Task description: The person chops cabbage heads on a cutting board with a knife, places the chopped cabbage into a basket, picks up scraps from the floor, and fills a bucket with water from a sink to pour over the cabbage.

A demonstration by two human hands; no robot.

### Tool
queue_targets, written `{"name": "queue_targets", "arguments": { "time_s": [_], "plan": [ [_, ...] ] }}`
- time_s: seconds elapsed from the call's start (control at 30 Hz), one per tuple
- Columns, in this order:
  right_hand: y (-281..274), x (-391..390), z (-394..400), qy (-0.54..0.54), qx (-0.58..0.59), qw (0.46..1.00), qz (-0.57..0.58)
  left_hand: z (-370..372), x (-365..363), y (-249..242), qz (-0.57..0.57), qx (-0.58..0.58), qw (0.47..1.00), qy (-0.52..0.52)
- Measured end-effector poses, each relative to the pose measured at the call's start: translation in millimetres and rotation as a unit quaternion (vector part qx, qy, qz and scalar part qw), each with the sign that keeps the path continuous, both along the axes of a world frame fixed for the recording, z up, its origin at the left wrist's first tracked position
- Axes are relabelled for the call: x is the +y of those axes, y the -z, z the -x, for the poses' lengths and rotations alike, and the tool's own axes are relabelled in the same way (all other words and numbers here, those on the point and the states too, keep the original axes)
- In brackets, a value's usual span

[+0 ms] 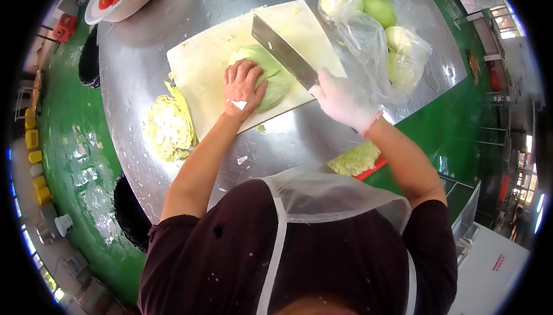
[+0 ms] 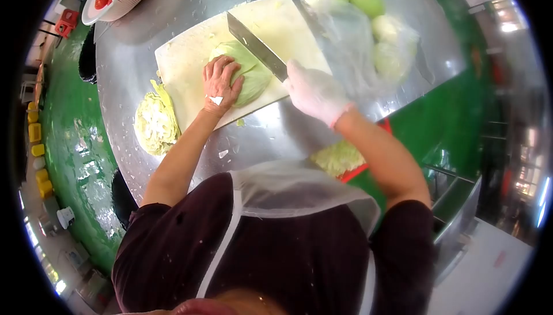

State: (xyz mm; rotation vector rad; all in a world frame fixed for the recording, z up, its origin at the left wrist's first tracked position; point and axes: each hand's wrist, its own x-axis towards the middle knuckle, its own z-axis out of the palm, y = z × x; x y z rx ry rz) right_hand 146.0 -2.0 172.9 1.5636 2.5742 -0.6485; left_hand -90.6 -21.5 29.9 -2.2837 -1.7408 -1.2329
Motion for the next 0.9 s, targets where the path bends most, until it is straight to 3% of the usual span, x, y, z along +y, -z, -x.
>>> {"name": "queue_targets", "arguments": {
  "time_s": [0.07, 0.17, 0.27, 0.37, 0.47, 0.6, 0.7, 0.73, 0.83, 0.9],
  "plan": [
    [7.2, 8.4, 6.4, -0.022, -0.026, 0.999, 0.025, 0.3, -0.8, 3.6, -0.001, -0.008, 1.000, 0.000],
    [-28.5, 12.8, 28.2, 0.143, 0.029, 0.956, 0.256, 1.0, 1.4, 6.3, 0.000, -0.017, 1.000, 0.006],
    [-19.7, 24.4, 43.2, 0.148, 0.012, 0.941, 0.305, 1.6, 0.7, 6.9, 0.006, -0.028, 1.000, 0.010],
    [45.7, 15.3, 40.3, 0.037, -0.054, 0.994, 0.087, 0.6, 4.1, 4.9, -0.006, -0.030, 1.000, -0.006],
    [52.7, 13.0, 35.3, 0.049, -0.043, 0.994, 0.087, 1.6, -3.3, 8.2, -0.012, -0.022, 1.000, -0.002],
    [15.5, 7.7, 41.3, 0.089, -0.067, 0.993, 0.044, 4.9, -5.4, 5.1, -0.038, -0.045, 0.998, -0.010],
    [-16.6, -1.9, 35.2, 0.084, 0.002, 0.994, 0.067, 2.6, -12.4, 11.6, -0.023, -0.068, 0.997, -0.039],
    [-28.5, -7.2, 39.8, 0.062, -0.033, 0.997, 0.040, 1.1, -9.8, 13.6, -0.020, -0.073, 0.996, -0.053],
    [-18.3, -10.9, 47.2, -0.018, -0.089, 0.994, 0.066, 0.0, -3.4, 12.3, -0.003, -0.075, 0.995, -0.065],
    [11.4, -1.9, 56.9, 0.017, -0.081, 0.992, 0.096, -0.6, -4.0, 11.3, 0.024, -0.070, 0.995, -0.059]
  ]
}}
